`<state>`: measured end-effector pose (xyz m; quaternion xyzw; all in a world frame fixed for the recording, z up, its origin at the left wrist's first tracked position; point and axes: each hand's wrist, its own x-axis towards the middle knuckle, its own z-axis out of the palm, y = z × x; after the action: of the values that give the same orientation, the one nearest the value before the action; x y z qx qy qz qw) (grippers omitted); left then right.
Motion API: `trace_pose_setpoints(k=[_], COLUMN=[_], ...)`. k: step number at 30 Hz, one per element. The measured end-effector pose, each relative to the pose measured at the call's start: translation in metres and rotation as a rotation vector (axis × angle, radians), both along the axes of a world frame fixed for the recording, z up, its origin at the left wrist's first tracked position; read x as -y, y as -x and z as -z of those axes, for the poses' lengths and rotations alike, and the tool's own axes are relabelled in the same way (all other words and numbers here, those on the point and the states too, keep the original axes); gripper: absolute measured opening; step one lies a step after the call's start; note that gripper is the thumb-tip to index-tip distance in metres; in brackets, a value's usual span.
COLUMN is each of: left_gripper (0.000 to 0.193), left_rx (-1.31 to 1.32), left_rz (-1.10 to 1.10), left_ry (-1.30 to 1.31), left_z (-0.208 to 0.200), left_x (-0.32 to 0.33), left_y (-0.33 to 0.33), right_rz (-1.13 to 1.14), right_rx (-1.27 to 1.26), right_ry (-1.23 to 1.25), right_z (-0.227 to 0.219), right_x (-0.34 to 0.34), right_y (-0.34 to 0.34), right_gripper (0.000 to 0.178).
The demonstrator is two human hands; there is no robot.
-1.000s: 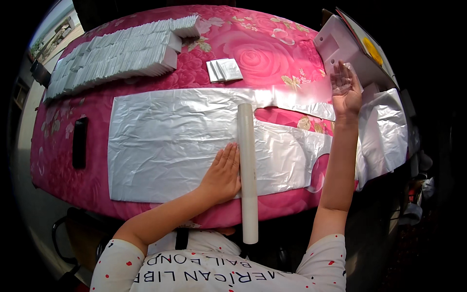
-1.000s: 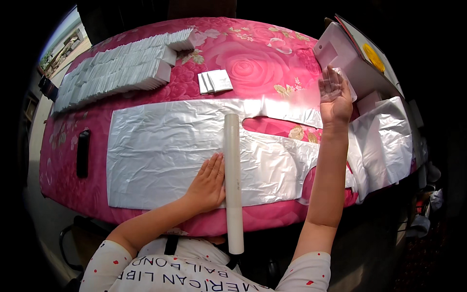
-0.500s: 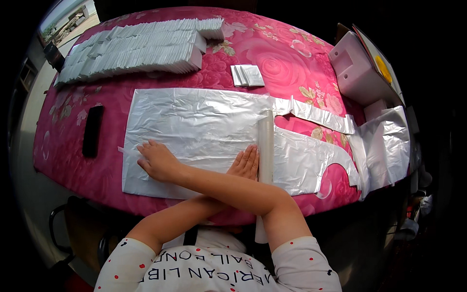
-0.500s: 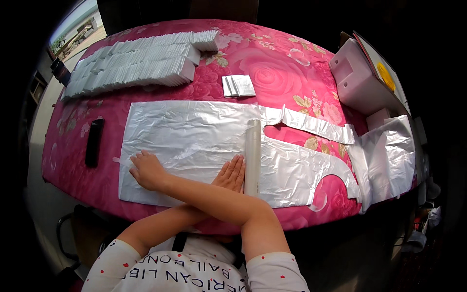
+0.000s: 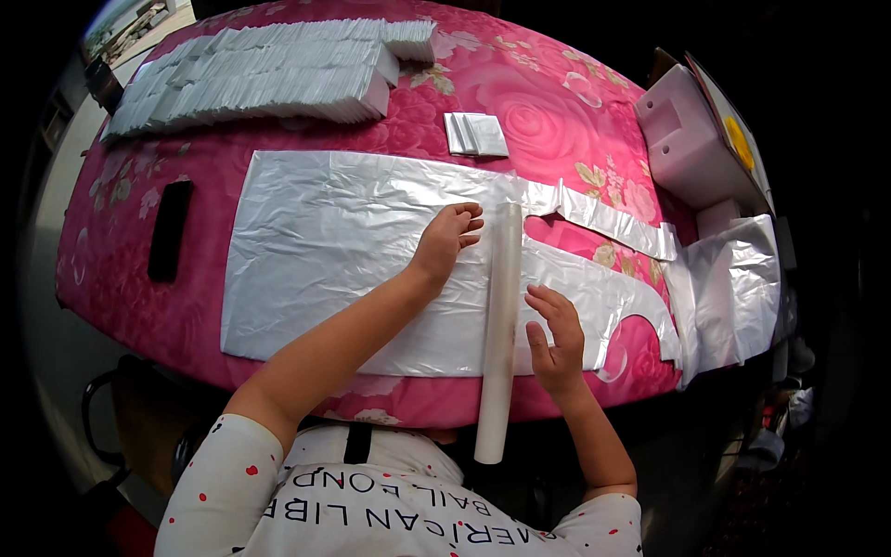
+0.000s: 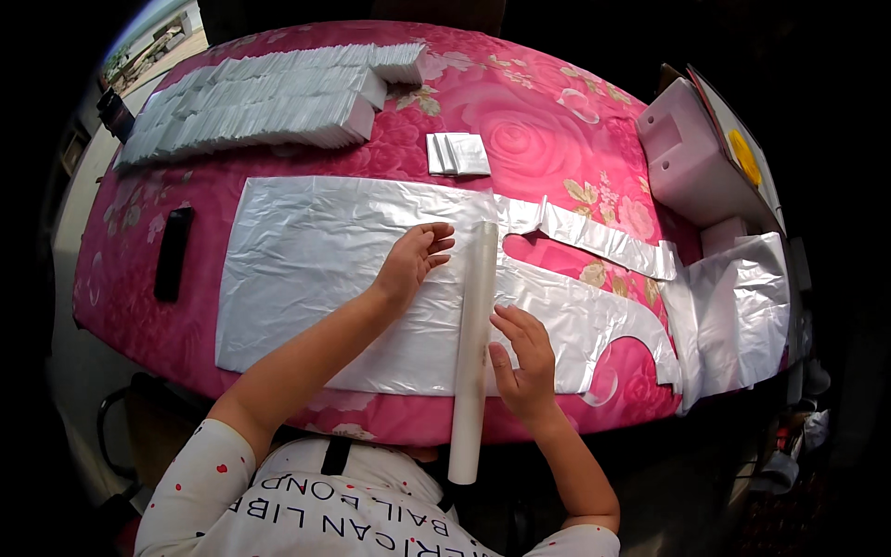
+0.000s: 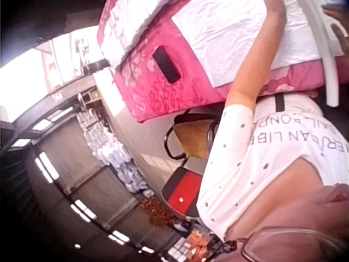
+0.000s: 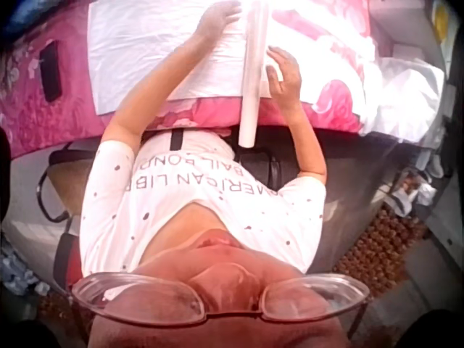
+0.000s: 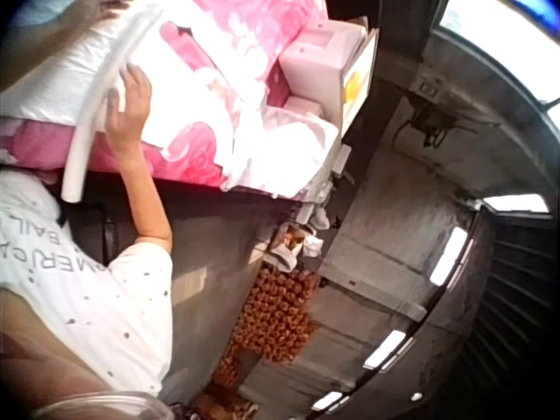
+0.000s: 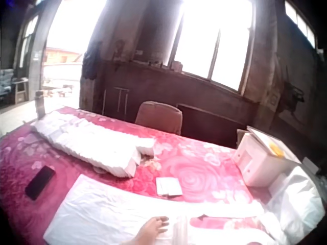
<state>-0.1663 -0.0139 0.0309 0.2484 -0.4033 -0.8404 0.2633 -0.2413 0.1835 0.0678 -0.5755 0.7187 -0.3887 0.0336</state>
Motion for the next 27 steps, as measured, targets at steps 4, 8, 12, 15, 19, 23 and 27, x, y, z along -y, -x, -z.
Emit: trace_pose_setpoints(k=[4,8,12,15,19,23,27], left_gripper=[0.057,0.062,0.052,0.044,0.043,0.045,0.037], left_rx=[0.001,0.035,0.307,0.27,0.301,0.406,0.47], left_rz=[0.197,0.225,0.16,0.096,0.052,-0.025,-0.044], left_ry=[-0.545,-0.616,-0.137,0.128,0.317,0.353,0.349], left_z=[0.006,0.008,-0.007,-0.021,-0.023,-0.024,-0.02], left_x=[0.015,0.024,0.022,0.027,0.054,0.056,0.044], left_y=[0.015,0.015,0.0,-0.04,-0.112,-0.187,-0.265], right_rz=[-0.039,-0.152,-0.225,-0.277,-0.427,-0.944,-1.034], right_rx=[0.009,-0.005,-0.181,-0.233,-0.211,0.092,0.261], right_ry=[-0.105,-0.192,-0.311,-0.352,-0.336,-0.198,-0.062], right_z=[0.015,0.021,0.021,0.02,0.024,0.008,-0.016], right_x=[-0.02,-0.021,-0.017,-0.008,0.038,0.094,0.121], right_y=[0.003,0.007,0.009,0.0,-0.044,-0.116,-0.126], right_gripper=[0.036,0.047,0.055,0.06,0.066,0.058,0.046])
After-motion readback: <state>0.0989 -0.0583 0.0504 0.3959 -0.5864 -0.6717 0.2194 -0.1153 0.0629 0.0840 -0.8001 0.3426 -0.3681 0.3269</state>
